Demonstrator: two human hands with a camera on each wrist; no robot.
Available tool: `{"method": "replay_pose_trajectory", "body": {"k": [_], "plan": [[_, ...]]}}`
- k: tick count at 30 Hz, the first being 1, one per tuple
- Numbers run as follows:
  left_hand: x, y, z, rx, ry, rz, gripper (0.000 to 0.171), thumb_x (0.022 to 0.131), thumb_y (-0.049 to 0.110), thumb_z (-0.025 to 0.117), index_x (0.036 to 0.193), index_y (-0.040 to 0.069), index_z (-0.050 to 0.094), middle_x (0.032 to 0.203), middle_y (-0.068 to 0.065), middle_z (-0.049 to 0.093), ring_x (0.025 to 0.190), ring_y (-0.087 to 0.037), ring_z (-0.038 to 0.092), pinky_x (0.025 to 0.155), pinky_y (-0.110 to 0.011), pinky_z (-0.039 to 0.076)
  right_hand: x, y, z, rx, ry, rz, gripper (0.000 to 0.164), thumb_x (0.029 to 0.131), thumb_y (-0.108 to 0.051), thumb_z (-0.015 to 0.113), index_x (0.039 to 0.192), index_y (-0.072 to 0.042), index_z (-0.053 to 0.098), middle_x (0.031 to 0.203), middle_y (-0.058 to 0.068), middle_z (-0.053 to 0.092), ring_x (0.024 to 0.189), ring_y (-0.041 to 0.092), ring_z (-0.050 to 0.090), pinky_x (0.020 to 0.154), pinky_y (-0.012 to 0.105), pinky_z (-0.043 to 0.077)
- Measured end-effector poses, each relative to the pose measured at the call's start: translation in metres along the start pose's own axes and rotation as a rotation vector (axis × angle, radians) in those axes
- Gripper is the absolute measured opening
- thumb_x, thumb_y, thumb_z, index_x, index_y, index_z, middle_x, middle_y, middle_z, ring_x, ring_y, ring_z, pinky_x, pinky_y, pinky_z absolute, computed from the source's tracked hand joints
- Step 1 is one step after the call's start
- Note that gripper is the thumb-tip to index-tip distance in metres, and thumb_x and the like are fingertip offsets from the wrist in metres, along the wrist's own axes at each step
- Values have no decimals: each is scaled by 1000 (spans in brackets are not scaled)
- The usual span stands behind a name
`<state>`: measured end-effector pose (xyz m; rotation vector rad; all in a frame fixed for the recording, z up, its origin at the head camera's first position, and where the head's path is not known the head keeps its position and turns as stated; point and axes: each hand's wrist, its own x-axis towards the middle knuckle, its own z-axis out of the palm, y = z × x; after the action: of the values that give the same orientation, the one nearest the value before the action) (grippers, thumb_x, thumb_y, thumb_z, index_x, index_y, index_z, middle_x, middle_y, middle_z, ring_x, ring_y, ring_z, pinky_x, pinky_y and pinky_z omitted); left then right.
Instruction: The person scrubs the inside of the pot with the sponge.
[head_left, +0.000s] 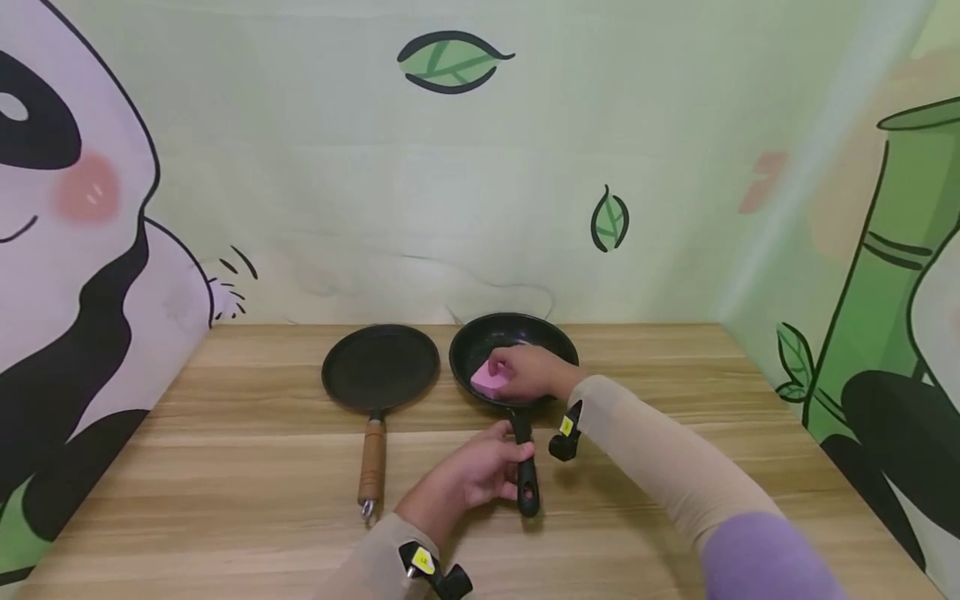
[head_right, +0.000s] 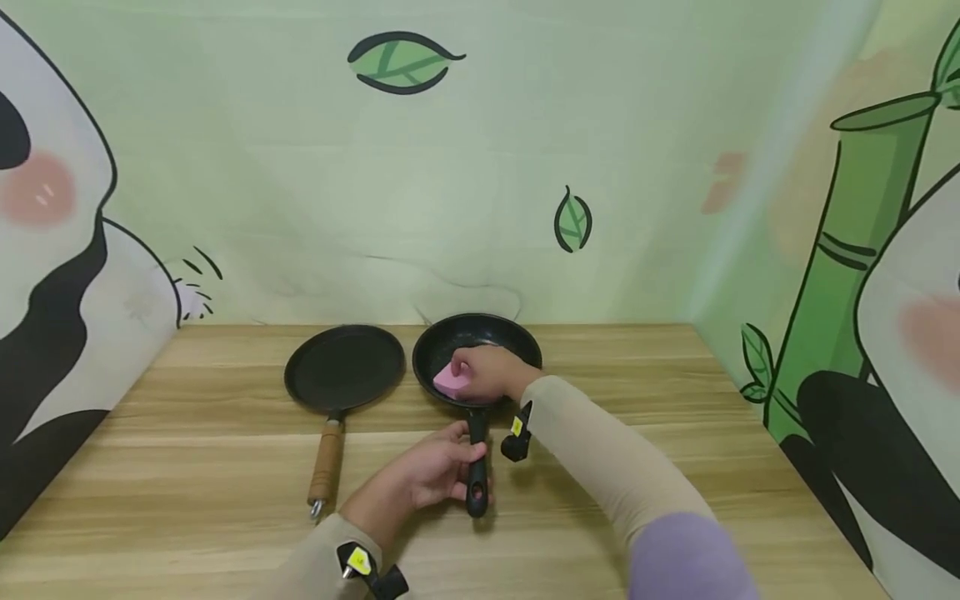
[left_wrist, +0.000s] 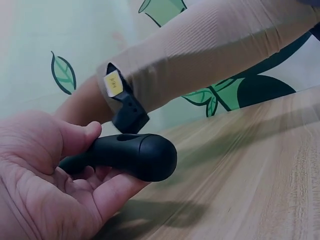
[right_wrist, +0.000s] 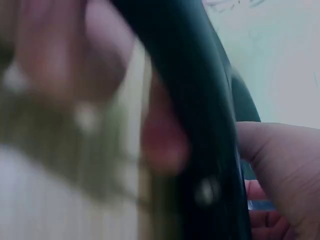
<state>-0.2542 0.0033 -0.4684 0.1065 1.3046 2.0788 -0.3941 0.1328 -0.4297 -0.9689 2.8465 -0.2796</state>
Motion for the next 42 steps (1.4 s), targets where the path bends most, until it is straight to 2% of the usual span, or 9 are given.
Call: {"method": "replay_pose_trajectory", "body": {"k": [5, 10, 14, 18, 21, 24, 30, 34, 42], "plan": [[0, -1, -1, -11, -6, -2, 33, 91, 7, 51, 118, 12, 31, 78, -9, 48, 64, -23, 57, 66, -53, 52, 5, -10, 8, 29, 65, -17, 39, 79, -38, 65, 112, -21, 57, 97, -1, 61, 81, 14, 54, 75, 28, 46], [-1, -1, -1, -44, 22, -9, 36, 91, 6, 51, 121, 11, 31, 79, -10, 46, 66, -25, 57, 69, -57, 50, 1, -3, 9, -72, 30, -121, 38, 83, -37, 62, 118, -24, 58, 107, -1, 60, 94, 12, 54, 90, 31, 43], [-3, 0, -3, -33, 41, -31, 43, 91, 7, 53, 128, 11, 32, 82, -15, 47, 68, -28, 57, 71, -57, 50, -7, 13, 7, -146, 5, -190, 35, 82, -35, 66, 115, -28, 58, 108, -3, 58, 97, 13, 54, 91, 34, 43], [-4, 3, -9, 5, 37, -45, 47, 91, 8, 52, 134, 13, 32, 84, -19, 47, 68, -29, 57, 71, -52, 52, -10, 28, 2, -183, -12, -201, 32, 82, -34, 67, 112, -32, 57, 112, -4, 56, 102, 16, 53, 92, 39, 43], [-6, 4, -11, 4, 22, -53, 48, 92, 8, 51, 135, 14, 32, 85, -21, 47, 68, -30, 57, 72, -51, 52, -7, 35, -1, -207, -22, -216, 31, 83, -27, 67, 112, -33, 55, 118, -4, 54, 109, 19, 51, 95, 44, 41], [-8, 4, -9, -6, 5, -62, 49, 92, 7, 51, 135, 14, 30, 88, -22, 47, 70, -31, 58, 74, -52, 51, -2, 43, 0, -252, -15, -209, 35, 83, -15, 66, 111, -33, 54, 120, -5, 52, 111, 18, 50, 95, 41, 41], [-8, -4, 1, -32, 10, -64, 47, 92, 6, 51, 132, 13, 29, 86, -19, 47, 71, -33, 59, 72, -53, 51, 8, 59, 6, -316, 37, -124, 39, 82, -4, 63, 106, -32, 50, 112, -5, 50, 97, 14, 51, 87, 35, 46], [-6, -5, 6, -33, 31, -22, 43, 92, 7, 50, 131, 11, 31, 83, -17, 47, 68, -31, 59, 71, -52, 52, 11, 54, -1, -310, 27, -85, 33, 83, -10, 64, 105, -30, 51, 109, -3, 52, 93, 16, 52, 86, 36, 46], [-3, -10, 13, -49, 23, 143, 43, 94, 5, 47, 131, -6, 28, 89, -10, 42, 68, -24, 51, 67, -54, 52, 13, 49, -1, -206, -2, -17, 32, 84, -16, 65, 110, -31, 54, 117, -1, 53, 99, 20, 51, 94, 40, 42]]}}
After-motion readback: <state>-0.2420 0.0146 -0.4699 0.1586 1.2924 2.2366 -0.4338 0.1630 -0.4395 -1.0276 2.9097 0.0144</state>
